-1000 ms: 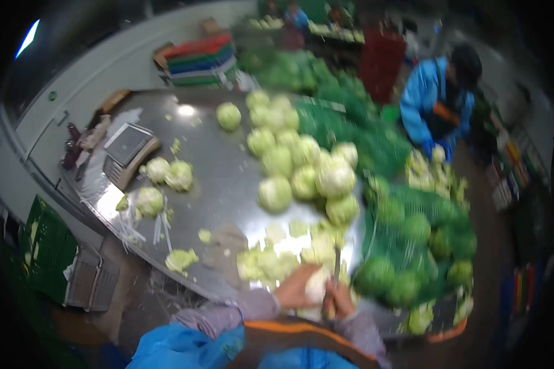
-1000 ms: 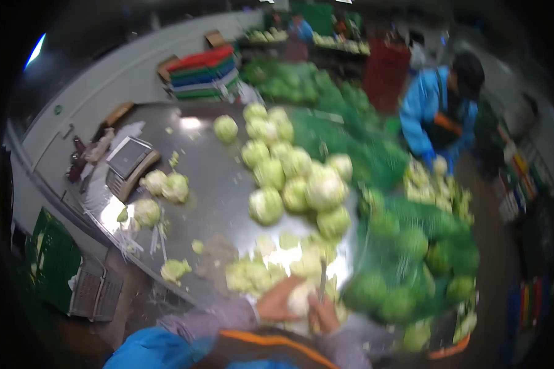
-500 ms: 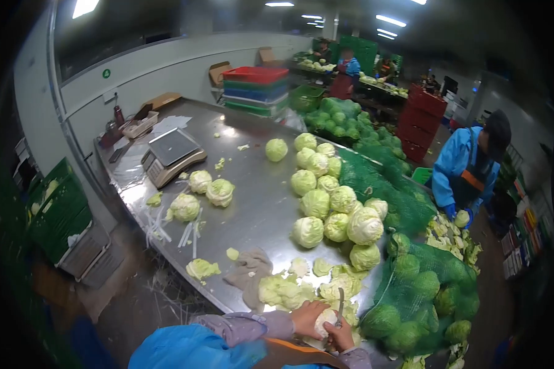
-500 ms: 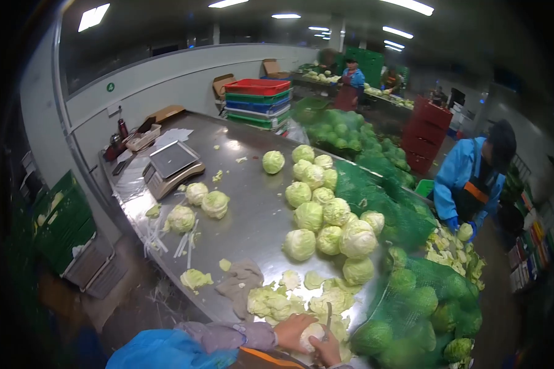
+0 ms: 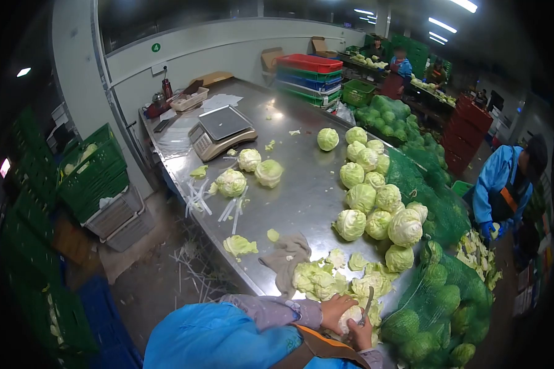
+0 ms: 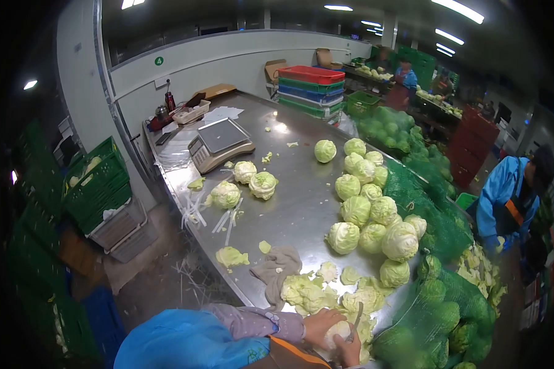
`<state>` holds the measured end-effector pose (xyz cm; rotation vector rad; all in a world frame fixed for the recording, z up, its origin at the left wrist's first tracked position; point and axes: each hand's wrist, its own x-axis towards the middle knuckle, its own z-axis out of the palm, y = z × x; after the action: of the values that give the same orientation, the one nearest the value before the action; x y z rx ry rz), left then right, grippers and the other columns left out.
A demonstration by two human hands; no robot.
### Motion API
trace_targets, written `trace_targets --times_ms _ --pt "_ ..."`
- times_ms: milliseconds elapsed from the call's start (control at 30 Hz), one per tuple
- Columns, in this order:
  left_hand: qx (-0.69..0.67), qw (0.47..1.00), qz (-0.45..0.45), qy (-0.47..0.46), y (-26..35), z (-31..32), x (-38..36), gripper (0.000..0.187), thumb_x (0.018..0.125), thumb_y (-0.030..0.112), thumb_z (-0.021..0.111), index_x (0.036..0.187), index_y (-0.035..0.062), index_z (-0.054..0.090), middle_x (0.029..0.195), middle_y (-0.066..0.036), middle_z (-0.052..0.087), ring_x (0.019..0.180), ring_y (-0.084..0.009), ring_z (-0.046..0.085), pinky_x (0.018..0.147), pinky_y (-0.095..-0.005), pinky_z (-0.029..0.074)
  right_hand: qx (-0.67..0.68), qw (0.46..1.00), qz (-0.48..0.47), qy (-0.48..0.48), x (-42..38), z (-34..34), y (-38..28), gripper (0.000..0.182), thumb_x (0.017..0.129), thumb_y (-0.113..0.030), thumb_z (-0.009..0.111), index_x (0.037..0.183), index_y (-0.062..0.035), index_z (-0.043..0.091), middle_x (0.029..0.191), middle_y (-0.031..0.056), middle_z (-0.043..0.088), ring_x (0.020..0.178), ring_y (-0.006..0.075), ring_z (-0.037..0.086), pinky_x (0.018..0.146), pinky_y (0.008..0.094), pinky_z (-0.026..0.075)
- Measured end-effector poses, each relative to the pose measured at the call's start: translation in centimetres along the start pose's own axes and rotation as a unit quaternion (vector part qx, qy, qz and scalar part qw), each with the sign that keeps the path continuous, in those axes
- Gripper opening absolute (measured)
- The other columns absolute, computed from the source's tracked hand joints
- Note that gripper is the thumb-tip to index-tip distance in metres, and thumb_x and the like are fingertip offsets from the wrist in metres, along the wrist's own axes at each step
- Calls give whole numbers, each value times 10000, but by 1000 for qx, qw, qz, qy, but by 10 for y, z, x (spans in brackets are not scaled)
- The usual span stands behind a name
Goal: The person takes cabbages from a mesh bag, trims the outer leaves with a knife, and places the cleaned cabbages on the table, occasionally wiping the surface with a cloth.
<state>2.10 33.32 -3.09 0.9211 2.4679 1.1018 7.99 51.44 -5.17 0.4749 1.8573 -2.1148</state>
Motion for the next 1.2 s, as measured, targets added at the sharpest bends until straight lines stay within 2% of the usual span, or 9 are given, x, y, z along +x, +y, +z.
trace_targets --times_ms 600,700,833,900,967,1033,1100,1133,1200 --pt "-8 1000 9 23 -1 8 -5 1052 454 297 855 1348 94 340 1331 -199 375 1165 -410 396 969 -471 390 -2 1000 -6 -1 6 -9 13 696 742 -116 718 1346 -42 380 856 58 607 548 113 532 448 242 431" --pt "7 999 5 31 -6 9 0 928 500 231 809 1322 107 397 1297 -170 428 1165 -374 407 978 -457 383 6 999 -25 -34 18 -21 27 681 734 -98 719 1333 -35 401 860 54 607 544 109 525 449 240 429" --pt "-31 996 84 -28 -5 8 6 1100 432 309 823 1375 66 312 1200 -220 478 1063 -424 457 946 -458 353 -14 999 -24 -37 34 -35 38 620 732 -41 699 1293 -5 437 847 46 602 616 117 564 512 237 461" --pt "-40 996 45 73 4 7 -14 994 556 443 783 1369 48 369 1326 -217 448 1258 -377 397 1085 -467 253 -30 999 -16 -34 41 -31 33 609 744 -42 687 1296 -3 431 825 43 599 598 114 558 501 239 458" --pt "-28 995 48 78 15 -21 -18 983 538 456 776 1336 18 406 1291 -224 470 1226 -408 407 1047 -504 297 -39 999 -11 -29 44 -24 31 598 757 -43 675 1298 -2 426 803 40 596 580 112 552 490 241 454" --pt "21 998 23 55 22 -30 -19 981 524 316 816 1337 6 365 1251 -215 483 1169 -371 463 991 -469 379 -39 999 -14 -27 48 -23 34 586 769 -44 663 1301 0 420 781 37 593 561 110 546 479 243 451" --pt "24 984 8 177 -67 70 17 1206 412 296 811 1431 46 218 1221 -229 492 1023 -415 484 949 -467 354 -24 999 -36 -28 58 -33 52 575 781 -45 652 1303 2 414 759 34 590 543 108 540 468 244 448" --pt "-79 994 -36 74 -31 19 0 1189 410 294 811 1407 -7 237 1258 -243 472 1018 -408 487 935 -465 375 -11 998 -47 -33 68 -37 64 570 787 -45 646 1304 2 412 748 32 589 534 107 537 463 245 446" --pt "-65 983 -19 171 -8 0 -17 1029 422 290 805 1293 -34 363 1197 -211 500 1061 -389 462 905 -417 410 -77 993 78 -36 15 1 -2 516 855 -126 609 1307 11 403 635 24 539 419 104 459 369 254 374"
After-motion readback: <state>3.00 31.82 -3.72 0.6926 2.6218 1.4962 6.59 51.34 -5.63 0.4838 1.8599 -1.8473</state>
